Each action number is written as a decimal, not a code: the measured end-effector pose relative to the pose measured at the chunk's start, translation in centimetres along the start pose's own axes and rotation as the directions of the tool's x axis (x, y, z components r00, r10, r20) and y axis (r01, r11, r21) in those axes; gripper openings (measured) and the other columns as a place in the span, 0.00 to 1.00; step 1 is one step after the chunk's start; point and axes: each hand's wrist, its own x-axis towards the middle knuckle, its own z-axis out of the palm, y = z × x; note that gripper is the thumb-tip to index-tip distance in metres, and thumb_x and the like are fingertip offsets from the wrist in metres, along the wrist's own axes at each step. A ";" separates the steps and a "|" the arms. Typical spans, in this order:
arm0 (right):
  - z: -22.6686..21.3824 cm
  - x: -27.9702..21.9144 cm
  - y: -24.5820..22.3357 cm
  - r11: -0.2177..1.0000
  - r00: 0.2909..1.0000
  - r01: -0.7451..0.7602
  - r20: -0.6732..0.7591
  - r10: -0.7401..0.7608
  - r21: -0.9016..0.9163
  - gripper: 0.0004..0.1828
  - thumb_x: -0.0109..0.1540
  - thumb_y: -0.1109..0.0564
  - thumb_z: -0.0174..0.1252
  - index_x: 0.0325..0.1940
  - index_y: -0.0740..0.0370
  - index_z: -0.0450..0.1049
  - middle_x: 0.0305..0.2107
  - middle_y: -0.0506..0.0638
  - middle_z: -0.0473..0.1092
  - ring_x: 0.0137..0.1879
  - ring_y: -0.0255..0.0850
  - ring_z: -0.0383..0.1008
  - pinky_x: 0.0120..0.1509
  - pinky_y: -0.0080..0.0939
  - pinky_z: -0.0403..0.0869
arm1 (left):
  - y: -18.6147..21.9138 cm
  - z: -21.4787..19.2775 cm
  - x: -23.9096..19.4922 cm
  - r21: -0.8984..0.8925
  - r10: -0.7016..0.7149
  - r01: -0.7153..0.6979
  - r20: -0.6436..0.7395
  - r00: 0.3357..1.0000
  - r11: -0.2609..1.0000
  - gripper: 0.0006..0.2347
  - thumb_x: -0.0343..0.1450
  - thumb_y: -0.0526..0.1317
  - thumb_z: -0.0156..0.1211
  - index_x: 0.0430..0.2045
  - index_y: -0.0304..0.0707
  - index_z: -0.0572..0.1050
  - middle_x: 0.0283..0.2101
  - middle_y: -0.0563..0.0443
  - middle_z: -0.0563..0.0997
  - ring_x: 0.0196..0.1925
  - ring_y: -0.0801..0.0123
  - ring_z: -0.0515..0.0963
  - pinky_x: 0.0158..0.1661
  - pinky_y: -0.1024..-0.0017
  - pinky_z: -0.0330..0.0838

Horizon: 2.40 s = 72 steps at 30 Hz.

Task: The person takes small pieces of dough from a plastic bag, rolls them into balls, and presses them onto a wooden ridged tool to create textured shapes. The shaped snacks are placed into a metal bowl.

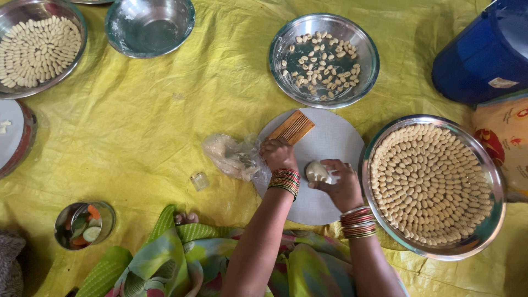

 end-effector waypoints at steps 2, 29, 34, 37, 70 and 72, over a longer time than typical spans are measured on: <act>0.8 -0.6 -1.6 0.960 0.993 0.048 -0.088 -0.075 -0.275 0.46 0.36 0.48 0.83 0.58 0.53 0.75 0.50 0.58 0.72 0.55 0.54 0.73 0.55 0.53 0.74 | 0.0 -0.2 0.0 -0.004 -0.006 0.006 0.003 1.000 1.000 0.23 0.74 0.46 0.53 0.56 0.23 0.67 0.54 0.17 0.74 0.50 0.38 0.81 0.44 0.55 0.80; 2.1 -2.7 -2.2 0.922 0.936 0.015 -0.319 -0.149 -0.387 0.14 0.61 0.51 0.59 0.50 0.50 0.80 0.49 0.51 0.77 0.58 0.48 0.73 0.69 0.53 0.66 | 0.0 2.3 0.0 -0.035 -0.008 0.001 -0.188 0.982 0.999 0.21 0.72 0.43 0.56 0.53 0.20 0.71 0.52 0.23 0.76 0.49 0.41 0.80 0.46 0.53 0.78; 4.0 -1.6 -2.4 0.913 0.925 0.008 -0.345 -0.162 -0.407 0.26 0.66 0.46 0.52 0.69 0.51 0.67 0.65 0.54 0.64 0.71 0.51 0.60 0.76 0.57 0.57 | 0.0 3.0 -0.1 -0.104 0.017 -0.033 -0.149 0.989 0.994 0.18 0.75 0.39 0.55 0.54 0.19 0.72 0.52 0.24 0.77 0.48 0.43 0.80 0.42 0.54 0.79; 7.1 -0.5 -2.1 0.773 0.941 0.072 -0.215 -0.263 -0.631 0.40 0.63 0.42 0.50 0.77 0.57 0.53 0.74 0.60 0.49 0.80 0.55 0.43 0.79 0.64 0.41 | 0.0 2.7 0.3 -0.059 0.001 -0.013 -0.193 0.981 0.998 0.20 0.72 0.42 0.55 0.53 0.22 0.71 0.52 0.23 0.76 0.49 0.40 0.80 0.44 0.52 0.78; 6.7 3.7 -2.1 0.814 0.937 -0.331 -0.266 0.225 -0.477 0.27 0.68 0.38 0.40 0.73 0.30 0.58 0.78 0.62 0.36 0.81 0.69 0.26 0.77 0.76 0.32 | -0.9 2.5 -0.9 -0.032 0.038 -0.047 -0.255 0.966 0.998 0.23 0.73 0.40 0.55 0.55 0.12 0.69 0.51 0.25 0.76 0.47 0.49 0.81 0.46 0.60 0.77; 7.2 1.4 -3.0 0.814 0.960 -0.275 -0.194 0.203 -0.512 0.29 0.67 0.41 0.42 0.74 0.31 0.56 0.77 0.62 0.36 0.80 0.68 0.27 0.77 0.75 0.34 | -1.0 2.9 -0.6 -0.034 0.034 -0.043 -0.241 0.970 0.998 0.22 0.74 0.39 0.55 0.56 0.12 0.69 0.50 0.24 0.77 0.46 0.50 0.81 0.45 0.62 0.77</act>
